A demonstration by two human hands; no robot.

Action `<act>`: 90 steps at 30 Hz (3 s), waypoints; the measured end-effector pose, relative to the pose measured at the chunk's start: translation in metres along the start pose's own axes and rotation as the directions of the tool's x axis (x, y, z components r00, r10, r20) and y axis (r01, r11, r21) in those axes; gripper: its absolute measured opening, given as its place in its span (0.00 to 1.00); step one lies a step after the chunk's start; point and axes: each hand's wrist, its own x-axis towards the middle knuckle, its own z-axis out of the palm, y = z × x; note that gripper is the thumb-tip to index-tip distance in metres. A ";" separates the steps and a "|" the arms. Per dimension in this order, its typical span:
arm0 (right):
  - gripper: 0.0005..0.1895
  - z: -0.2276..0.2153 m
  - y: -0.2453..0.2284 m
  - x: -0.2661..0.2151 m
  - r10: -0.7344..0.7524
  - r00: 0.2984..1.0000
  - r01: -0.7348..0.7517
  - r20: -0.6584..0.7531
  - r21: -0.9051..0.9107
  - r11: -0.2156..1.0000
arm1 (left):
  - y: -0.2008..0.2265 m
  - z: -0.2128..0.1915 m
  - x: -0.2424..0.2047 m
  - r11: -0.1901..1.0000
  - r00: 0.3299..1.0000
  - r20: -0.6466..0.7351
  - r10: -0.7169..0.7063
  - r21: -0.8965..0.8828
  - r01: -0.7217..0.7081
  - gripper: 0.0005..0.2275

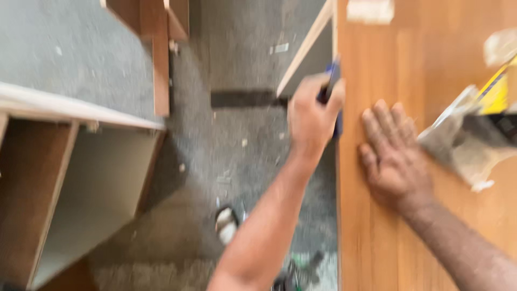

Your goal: The person applies adhesive to the edges of a wooden panel and rubs the surface with a small blue tool and their hands.

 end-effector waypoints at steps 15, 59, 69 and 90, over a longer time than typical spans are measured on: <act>0.31 0.006 0.022 0.151 0.143 0.986 -0.142 -0.089 0.011 0.990 | -0.004 0.014 0.058 0.978 0.981 0.065 -0.183 0.109 0.176 0.12; 0.31 0.000 0.015 0.155 0.129 0.990 -0.130 -0.053 -0.003 0.992 | 0.019 -0.017 -0.027 0.992 0.983 0.134 -0.128 0.008 0.128 0.09; 0.30 0.002 0.015 0.152 0.129 0.990 -0.129 -0.048 0.017 0.992 | -0.002 0.038 0.149 0.991 0.990 0.037 -0.137 0.013 0.136 0.12; 0.30 -0.001 0.014 0.153 0.146 0.989 -0.145 -0.031 0.028 0.989 | -0.010 0.043 0.151 0.998 0.996 0.067 -0.057 -0.038 0.059 0.13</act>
